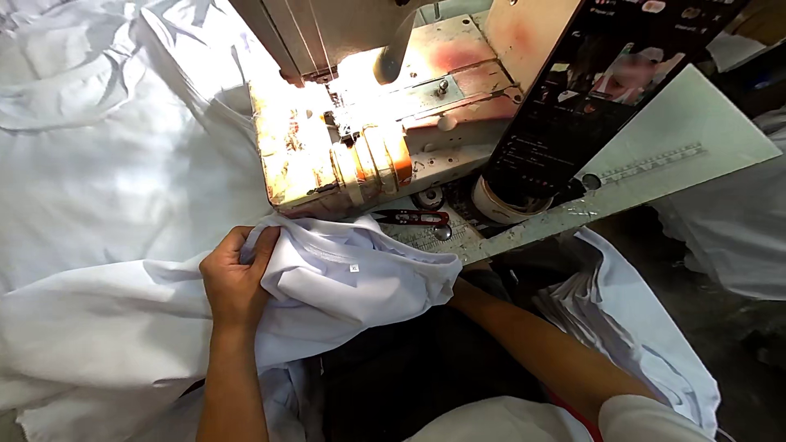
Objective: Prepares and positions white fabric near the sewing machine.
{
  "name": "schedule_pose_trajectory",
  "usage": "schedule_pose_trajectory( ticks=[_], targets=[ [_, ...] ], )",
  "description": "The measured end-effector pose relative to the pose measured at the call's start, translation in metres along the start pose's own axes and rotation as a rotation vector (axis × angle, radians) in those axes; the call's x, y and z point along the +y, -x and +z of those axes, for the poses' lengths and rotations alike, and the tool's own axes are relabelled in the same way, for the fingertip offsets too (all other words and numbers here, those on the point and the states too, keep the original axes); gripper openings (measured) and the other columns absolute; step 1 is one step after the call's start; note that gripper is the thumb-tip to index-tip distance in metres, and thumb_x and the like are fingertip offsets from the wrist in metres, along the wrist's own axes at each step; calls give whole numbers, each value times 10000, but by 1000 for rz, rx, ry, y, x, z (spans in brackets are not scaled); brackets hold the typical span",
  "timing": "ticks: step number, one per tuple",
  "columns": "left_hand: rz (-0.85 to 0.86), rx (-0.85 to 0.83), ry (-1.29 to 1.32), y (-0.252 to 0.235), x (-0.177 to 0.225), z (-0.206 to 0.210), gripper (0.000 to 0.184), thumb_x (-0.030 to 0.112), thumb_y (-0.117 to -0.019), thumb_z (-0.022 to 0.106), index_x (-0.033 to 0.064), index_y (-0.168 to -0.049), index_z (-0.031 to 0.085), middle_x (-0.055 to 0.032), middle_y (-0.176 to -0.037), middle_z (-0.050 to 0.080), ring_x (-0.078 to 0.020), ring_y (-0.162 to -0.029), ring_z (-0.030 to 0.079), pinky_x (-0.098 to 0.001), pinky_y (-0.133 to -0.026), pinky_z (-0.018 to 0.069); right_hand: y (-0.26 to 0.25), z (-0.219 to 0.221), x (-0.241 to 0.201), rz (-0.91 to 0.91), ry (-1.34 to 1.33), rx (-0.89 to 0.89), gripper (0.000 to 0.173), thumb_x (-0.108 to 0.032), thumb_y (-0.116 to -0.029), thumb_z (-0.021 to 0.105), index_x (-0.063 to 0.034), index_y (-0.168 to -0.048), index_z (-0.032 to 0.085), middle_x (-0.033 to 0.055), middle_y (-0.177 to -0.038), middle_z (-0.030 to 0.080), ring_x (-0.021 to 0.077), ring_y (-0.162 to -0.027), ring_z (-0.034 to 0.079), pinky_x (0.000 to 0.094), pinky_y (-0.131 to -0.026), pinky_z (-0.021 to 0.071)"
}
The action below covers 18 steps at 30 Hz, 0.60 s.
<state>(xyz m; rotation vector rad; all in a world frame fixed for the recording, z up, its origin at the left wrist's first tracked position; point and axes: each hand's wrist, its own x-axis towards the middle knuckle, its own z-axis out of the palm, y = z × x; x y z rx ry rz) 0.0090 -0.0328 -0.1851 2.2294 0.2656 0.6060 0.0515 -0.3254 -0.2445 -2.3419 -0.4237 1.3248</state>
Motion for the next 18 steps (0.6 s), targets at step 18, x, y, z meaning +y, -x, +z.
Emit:
schedule_pose_trajectory(
  ticks=[18],
  targets=[
    [10,11,6,1,0,1,241,246,-985,643,16,-913,638,129,-727,546,177,-664,485,-35,-630,403,-10,11,13,-68,36,53,447,-202,-1094,442,67,-1444,509,259,-1497,502,373,-1414,455,482,-1183,298]
  ],
)
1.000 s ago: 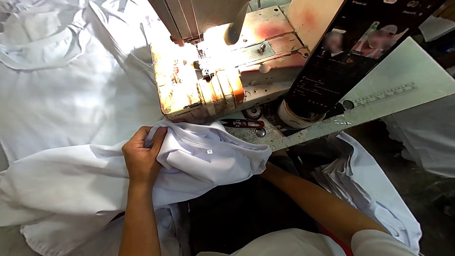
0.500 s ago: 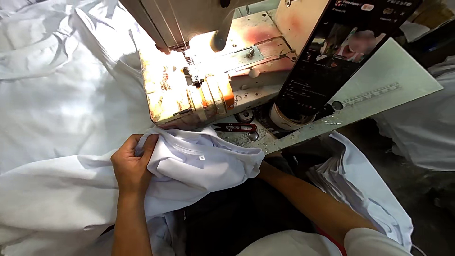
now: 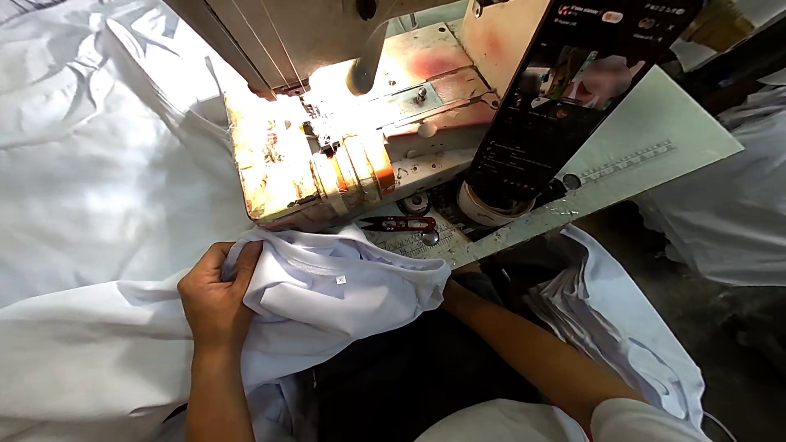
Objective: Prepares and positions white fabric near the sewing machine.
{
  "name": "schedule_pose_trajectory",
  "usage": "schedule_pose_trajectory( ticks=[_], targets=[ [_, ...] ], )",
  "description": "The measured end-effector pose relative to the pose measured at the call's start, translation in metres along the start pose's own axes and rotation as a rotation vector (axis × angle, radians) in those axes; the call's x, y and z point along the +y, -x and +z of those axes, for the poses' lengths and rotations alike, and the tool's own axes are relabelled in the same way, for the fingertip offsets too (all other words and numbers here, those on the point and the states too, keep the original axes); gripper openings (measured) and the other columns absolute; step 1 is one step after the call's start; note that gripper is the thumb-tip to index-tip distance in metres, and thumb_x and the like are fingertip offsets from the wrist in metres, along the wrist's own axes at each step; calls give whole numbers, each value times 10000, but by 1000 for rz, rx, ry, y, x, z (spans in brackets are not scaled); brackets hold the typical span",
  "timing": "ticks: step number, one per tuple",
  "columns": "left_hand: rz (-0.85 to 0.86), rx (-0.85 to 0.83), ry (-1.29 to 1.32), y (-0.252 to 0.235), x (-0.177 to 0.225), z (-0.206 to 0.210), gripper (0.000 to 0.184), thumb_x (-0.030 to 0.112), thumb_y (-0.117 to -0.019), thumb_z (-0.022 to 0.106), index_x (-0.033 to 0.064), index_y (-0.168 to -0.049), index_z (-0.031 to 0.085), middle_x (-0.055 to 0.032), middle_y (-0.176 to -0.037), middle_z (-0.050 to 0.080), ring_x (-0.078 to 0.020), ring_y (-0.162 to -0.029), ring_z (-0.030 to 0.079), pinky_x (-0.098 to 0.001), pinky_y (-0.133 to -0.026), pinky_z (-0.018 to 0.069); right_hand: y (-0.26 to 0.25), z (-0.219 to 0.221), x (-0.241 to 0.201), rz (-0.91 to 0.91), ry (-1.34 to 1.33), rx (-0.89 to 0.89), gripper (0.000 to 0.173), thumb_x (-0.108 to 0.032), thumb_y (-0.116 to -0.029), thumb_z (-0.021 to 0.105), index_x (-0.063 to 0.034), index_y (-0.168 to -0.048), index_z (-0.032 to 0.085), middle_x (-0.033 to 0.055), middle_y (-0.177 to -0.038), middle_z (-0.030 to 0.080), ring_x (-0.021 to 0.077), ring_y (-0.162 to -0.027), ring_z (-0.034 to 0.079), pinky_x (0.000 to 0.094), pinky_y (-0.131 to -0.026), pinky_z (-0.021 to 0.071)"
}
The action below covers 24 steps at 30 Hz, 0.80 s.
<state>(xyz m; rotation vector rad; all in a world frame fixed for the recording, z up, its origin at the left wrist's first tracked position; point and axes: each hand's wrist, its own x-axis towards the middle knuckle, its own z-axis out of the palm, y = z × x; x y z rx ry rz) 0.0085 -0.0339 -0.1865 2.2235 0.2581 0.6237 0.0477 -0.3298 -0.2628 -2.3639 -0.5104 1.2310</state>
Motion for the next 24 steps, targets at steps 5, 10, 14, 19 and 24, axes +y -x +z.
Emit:
schedule_pose_trajectory(
  ticks=[5,10,14,19,24],
  targets=[
    [3,-5,-13,0,0,-1,253,234,-987,639,-12,-926,642,102,-739,558,171,-673,486,-39,-642,405,6,-11,-11,98,-128,-24,467,-245,-1079,496,44,-1446,519,222,-1515,499,338,-1430,441,474,-1192,283],
    [-1,-2,-19,0,-2,-1,258,250,-989,642,0,-927,642,111,-729,549,169,-658,480,-40,-624,397,-10,4,0,33,-8,-62,453,-236,-1091,458,55,-1432,523,249,-1494,506,352,-1421,449,486,-1197,291],
    [1,0,-16,0,-1,-1,243,245,-984,646,11,-918,644,116,-722,549,169,-652,481,-39,-620,398,-16,7,-2,121,-53,-27,473,-253,-1080,482,29,-1460,511,207,-1519,501,325,-1429,446,464,-1192,287],
    [-3,2,-6,0,-1,-1,226,232,-984,647,17,-916,640,124,-720,541,166,-643,478,-39,-609,395,-3,4,-6,64,-4,-47,464,-218,-1092,455,59,-1463,484,227,-1530,476,308,-1455,411,418,-1217,258],
    [-1,1,-20,0,-1,-1,242,243,-982,649,10,-915,642,111,-720,543,161,-643,478,-43,-612,396,-10,2,-12,173,-125,-12,441,-216,-1077,495,33,-1440,520,185,-1498,521,253,-1407,468,387,-1178,310]
  ],
)
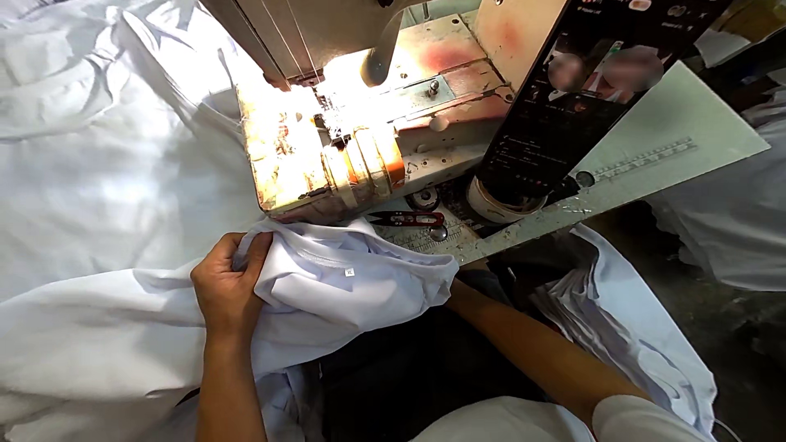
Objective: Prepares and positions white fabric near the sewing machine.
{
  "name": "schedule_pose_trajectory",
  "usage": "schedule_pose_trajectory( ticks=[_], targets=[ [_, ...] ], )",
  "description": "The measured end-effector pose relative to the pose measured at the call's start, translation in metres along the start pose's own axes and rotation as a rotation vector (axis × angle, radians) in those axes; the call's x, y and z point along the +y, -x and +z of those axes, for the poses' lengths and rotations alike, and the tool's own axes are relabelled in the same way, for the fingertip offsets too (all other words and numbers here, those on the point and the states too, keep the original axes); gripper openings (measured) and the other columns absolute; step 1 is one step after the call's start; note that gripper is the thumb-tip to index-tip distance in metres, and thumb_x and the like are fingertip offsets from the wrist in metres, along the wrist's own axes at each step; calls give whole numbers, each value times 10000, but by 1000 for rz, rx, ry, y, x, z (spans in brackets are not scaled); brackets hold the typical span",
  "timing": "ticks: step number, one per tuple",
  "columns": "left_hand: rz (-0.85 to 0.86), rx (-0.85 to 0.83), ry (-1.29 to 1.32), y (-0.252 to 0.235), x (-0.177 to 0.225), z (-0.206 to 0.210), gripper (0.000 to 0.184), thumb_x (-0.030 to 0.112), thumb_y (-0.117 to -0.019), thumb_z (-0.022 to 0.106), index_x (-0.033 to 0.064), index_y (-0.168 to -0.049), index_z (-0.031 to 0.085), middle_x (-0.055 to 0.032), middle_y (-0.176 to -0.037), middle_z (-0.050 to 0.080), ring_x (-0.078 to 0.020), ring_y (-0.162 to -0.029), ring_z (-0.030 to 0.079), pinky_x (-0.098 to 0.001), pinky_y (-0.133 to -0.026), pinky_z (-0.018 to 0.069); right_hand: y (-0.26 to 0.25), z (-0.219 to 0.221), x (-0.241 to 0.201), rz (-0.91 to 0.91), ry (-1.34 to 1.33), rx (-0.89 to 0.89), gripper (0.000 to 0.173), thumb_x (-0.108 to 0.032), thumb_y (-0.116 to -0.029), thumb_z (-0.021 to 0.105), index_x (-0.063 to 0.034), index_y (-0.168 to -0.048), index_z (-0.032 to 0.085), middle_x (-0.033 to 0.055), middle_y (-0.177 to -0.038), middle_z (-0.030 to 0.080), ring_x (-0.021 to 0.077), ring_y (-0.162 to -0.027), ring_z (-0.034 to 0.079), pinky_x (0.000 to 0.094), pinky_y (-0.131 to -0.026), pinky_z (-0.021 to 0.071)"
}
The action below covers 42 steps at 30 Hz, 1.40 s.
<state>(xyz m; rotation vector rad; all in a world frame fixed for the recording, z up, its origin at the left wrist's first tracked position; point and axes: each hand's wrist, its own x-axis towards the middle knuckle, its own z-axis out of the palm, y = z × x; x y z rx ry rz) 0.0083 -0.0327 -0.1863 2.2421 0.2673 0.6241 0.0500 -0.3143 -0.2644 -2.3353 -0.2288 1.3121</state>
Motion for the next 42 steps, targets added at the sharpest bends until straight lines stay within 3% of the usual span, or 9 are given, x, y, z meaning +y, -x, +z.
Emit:
schedule_pose_trajectory(
  ticks=[8,11,16,20,25,37,40,42],
  targets=[
    [7,-3,-7,0,-2,0,256,259,-984,650,11,-921,644,104,-729,551,156,-652,485,-50,-617,403,0,2,8,-127,89,23,473,-271,-1068,505,30,-1431,541,223,-1482,531,330,-1396,481,472,-1171,318],
    [11,-11,-18,0,-2,-1,273,266,-988,645,0,-930,641,86,-741,557,143,-663,488,-62,-630,405,16,-9,1,-124,115,3,489,-273,-1081,467,33,-1460,509,211,-1524,493,302,-1445,428,426,-1200,282],
    [8,-1,-3,0,0,0,260,251,-982,648,2,-910,638,102,-716,539,156,-643,475,-49,-610,391,16,-9,-5,-89,128,-26,469,-227,-1081,466,58,-1451,504,240,-1514,490,327,-1430,440,447,-1188,289],
    [5,4,0,0,-1,0,249,252,-980,652,15,-905,636,112,-713,535,157,-639,474,-48,-607,391,0,-1,5,-119,92,-32,433,-207,-1082,476,47,-1428,530,215,-1478,531,286,-1399,473,399,-1180,314],
    [11,2,-5,0,-2,0,262,262,-984,649,12,-908,641,108,-715,540,158,-642,478,-47,-608,393,11,-8,1,-98,120,-53,527,-311,-1067,504,28,-1471,498,218,-1530,485,346,-1433,436,500,-1187,282],
    [18,1,-24,0,-1,0,276,273,-984,649,9,-907,638,99,-718,538,151,-641,472,-52,-612,391,5,-1,3,-105,126,5,522,-311,-1066,507,31,-1461,507,219,-1519,494,325,-1434,439,472,-1188,289],
    [15,-7,-20,0,-2,-1,279,263,-987,647,-10,-929,640,84,-732,552,145,-652,482,-60,-623,402,21,-12,-7,-39,32,-24,495,-242,-1080,477,49,-1480,475,209,-1552,462,282,-1466,401,394,-1213,255],
    [19,-8,-17,0,-2,-1,271,251,-987,648,-14,-931,641,83,-735,555,151,-654,483,-52,-624,401,25,-16,-11,-31,54,-42,479,-221,-1086,464,53,-1479,471,217,-1553,455,292,-1468,396,407,-1211,252]
  ],
)
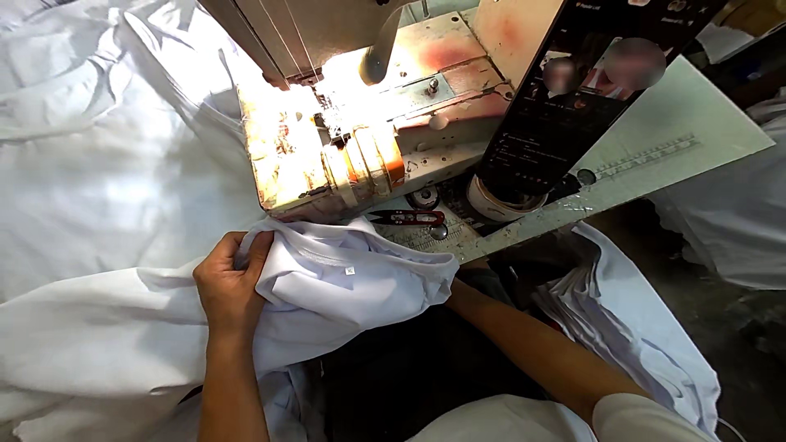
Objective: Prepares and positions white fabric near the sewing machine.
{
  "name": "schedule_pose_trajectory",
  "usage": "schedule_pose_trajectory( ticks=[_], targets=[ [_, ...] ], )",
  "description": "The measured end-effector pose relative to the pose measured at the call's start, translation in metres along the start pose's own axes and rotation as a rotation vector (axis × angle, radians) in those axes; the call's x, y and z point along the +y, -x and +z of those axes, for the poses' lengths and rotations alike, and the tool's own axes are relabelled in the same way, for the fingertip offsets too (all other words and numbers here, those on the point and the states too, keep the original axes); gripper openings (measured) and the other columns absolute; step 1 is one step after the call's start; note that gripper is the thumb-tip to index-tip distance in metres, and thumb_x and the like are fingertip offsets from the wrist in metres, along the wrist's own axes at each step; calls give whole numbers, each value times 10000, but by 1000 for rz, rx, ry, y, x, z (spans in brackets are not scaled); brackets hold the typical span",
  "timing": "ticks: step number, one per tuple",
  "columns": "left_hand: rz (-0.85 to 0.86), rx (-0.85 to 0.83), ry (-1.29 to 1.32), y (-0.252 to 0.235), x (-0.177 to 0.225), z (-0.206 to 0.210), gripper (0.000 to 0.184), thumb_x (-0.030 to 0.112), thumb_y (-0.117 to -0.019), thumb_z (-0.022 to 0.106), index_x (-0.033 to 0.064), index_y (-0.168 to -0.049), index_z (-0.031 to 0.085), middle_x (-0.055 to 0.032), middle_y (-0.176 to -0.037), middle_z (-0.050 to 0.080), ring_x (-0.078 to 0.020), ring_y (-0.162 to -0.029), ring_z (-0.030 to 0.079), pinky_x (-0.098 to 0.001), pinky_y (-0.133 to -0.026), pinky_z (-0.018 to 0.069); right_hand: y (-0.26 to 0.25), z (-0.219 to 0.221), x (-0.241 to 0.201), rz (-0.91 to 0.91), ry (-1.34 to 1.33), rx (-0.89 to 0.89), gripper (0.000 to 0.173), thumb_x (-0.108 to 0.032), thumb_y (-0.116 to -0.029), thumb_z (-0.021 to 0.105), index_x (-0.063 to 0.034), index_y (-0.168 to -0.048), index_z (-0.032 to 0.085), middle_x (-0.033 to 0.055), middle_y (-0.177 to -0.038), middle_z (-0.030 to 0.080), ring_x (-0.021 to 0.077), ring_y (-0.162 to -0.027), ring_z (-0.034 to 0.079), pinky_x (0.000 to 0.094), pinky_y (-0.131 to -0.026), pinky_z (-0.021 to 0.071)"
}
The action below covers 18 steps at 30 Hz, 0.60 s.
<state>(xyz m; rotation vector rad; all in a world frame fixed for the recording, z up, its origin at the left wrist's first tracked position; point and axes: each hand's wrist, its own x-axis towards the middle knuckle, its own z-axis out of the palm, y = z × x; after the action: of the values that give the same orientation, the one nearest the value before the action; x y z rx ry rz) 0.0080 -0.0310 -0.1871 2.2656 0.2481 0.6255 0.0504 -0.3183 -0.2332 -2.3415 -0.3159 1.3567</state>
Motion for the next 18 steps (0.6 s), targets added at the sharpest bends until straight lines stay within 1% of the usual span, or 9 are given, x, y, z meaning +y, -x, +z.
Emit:
schedule_pose_trajectory(
  ticks=[3,5,9,10,12,14,15,16,18],
  targets=[
    [-2,3,-1,0,0,1,272,254,-986,647,-11,-922,641,87,-726,549,153,-650,477,-51,-616,394,-5,1,5,-68,107,-30,507,-254,-1081,475,51,-1486,466,242,-1548,453,342,-1459,404,474,-1198,263],
    [-1,7,2,0,0,1,275,261,-987,647,-6,-919,642,93,-718,542,156,-641,470,-49,-609,388,-7,3,6,-82,85,-8,505,-262,-1070,507,45,-1470,489,239,-1527,478,337,-1439,429,472,-1187,282],
    [2,6,13,0,0,1,260,250,-991,637,3,-910,640,107,-716,539,163,-647,473,-44,-617,391,-11,7,10,-82,43,24,507,-274,-1078,488,42,-1476,485,226,-1542,466,332,-1453,409,467,-1202,259],
    [-1,4,14,0,0,1,253,248,-991,636,7,-914,640,111,-721,543,165,-652,478,-44,-624,396,-12,7,11,-85,28,42,501,-279,-1079,488,37,-1467,500,221,-1529,485,328,-1441,429,465,-1197,273],
    [-10,0,14,0,0,1,247,245,-989,639,8,-920,641,111,-730,547,166,-662,483,-43,-631,401,-6,1,3,-37,9,31,475,-252,-1093,444,35,-1467,499,212,-1530,487,307,-1442,434,433,-1197,284],
    [-13,1,11,0,0,1,241,242,-986,642,10,-920,642,111,-731,549,164,-662,485,-44,-628,401,0,-10,-11,92,-43,-20,456,-194,-1113,367,52,-1487,456,202,-1571,438,275,-1478,385,382,-1217,256],
    [-14,1,14,0,1,1,238,241,-984,644,12,-918,641,114,-730,551,165,-662,488,-42,-629,404,-8,-4,-7,111,-53,-13,455,-194,-1112,371,42,-1491,455,185,-1577,436,255,-1483,378,365,-1219,255],
    [-16,0,20,0,2,1,236,236,-983,644,10,-917,639,116,-728,549,165,-661,486,-41,-629,403,-15,4,0,80,-30,-7,466,-218,-1108,393,31,-1497,454,178,-1577,438,249,-1483,378,370,-1217,253],
    [-20,5,23,0,4,1,240,240,-983,643,12,-910,638,118,-723,542,167,-659,480,-41,-626,397,-35,24,22,-44,24,27,495,-270,-1084,470,31,-1476,487,201,-1540,477,288,-1456,415,424,-1206,274]
  ],
)
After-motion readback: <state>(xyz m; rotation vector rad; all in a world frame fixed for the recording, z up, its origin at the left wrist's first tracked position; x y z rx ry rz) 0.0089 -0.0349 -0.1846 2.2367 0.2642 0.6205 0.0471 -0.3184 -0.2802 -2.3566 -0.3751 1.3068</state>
